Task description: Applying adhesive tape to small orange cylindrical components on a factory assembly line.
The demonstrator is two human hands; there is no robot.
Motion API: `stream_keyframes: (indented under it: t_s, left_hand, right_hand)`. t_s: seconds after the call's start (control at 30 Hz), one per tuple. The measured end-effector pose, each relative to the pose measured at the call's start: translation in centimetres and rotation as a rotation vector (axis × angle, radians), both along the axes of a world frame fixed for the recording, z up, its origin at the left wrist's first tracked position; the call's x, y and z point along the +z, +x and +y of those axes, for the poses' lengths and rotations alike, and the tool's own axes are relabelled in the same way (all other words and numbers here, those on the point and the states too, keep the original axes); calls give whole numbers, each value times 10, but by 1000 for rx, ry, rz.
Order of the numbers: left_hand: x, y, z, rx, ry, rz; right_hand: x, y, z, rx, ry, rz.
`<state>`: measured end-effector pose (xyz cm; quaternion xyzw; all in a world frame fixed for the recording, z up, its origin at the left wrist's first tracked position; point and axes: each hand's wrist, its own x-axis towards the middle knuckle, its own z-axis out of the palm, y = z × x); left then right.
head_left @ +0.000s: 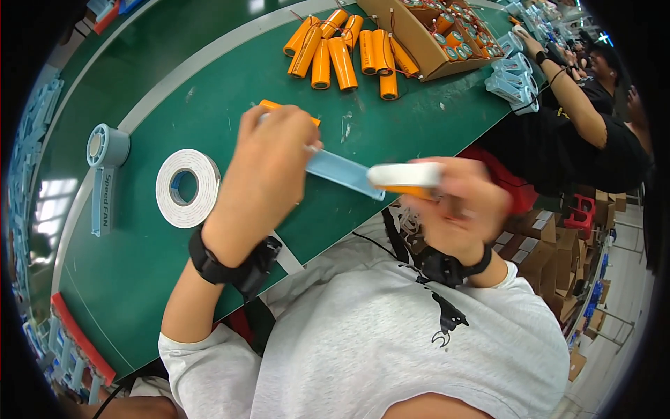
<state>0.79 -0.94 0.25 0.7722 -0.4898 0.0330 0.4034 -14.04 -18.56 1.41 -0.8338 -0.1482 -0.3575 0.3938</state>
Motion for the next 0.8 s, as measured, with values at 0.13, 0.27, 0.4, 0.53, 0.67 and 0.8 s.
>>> stream_keyframes:
  t_s: [0.13,0.27,0.4,0.53,0.67,0.8]
  left_hand:
    - [1,-6,-4,-19,41,-133]
    - [-3,-6,-4,-12,25,-146]
    - [0,-7,-5,-25,35,-139]
    - [-1,-5,-5,-31,36,-149]
    - [2,-4,0,-18,56,-24]
    - [3,0,0,-9,-6,218]
  right_hand:
    - [28,6,2,-19,175,-232]
    - [10,13,-6,99,-143,110]
    - [2,16,-6,160,-216,241]
    - [15,25,-2,188,-312,436]
    - [32,48,5,246,-438,626]
    - [23,70,11,264,-577,714]
